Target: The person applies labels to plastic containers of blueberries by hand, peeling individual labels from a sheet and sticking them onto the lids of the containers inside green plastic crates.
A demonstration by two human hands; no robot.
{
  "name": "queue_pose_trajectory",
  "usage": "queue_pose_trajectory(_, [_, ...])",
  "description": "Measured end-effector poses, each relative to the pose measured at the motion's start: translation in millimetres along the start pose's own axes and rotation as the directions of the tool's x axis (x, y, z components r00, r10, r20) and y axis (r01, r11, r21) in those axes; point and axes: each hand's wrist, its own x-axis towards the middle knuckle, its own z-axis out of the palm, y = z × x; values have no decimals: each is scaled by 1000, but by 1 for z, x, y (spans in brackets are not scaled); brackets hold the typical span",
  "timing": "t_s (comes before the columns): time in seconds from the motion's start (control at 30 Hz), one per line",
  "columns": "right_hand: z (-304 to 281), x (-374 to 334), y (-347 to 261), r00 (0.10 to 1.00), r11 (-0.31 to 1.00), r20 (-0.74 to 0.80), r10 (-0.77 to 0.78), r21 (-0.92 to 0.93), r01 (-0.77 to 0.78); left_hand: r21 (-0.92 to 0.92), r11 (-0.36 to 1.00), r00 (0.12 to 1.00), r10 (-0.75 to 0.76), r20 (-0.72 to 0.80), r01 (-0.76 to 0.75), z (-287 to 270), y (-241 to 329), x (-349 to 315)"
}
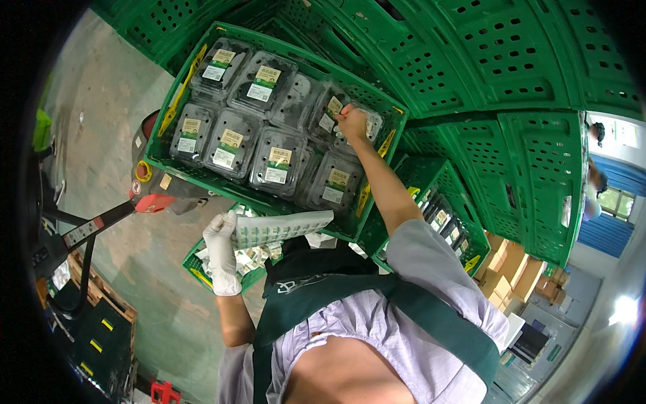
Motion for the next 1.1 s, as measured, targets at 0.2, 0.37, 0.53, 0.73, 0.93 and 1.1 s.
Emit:
queue_pose_trajectory(0.2, [-5, -1, 8, 995, 977, 44, 88, -199, -78, -1, 1000, 1000, 6, -2, -6, -2, -11, 0])
queue_pose_trajectory(0.37, [-41, 3, -77, 960, 822, 172, 220, 498, -277, 4, 1000, 1000, 3, -14, -3, -6, -11, 3])
queue_pose_trajectory(0.53, [-1, 48, -146, 972, 693, 228, 58, 691, -204, 22, 1000, 1000, 1, -1, -1, -6, -3, 3])
queue_pose_trajectory(0.73, [43, 85, -171, 980, 972, 85, -182, -136, 193, 61, 993, 995, 102, 15, -103, -2, -2, 4])
queue_pose_trajectory(0.93, [21, 93, -193, 955, 943, 283, -91, -282, 174, 40, 985, 986, 168, 18, -169, -16, -9, 13])
queue_pose_trajectory(1.1, [29, 105, -230, 946, 922, 181, -270, 332, 200, -5, 975, 975, 220, -27, -220, -17, 6, 12])
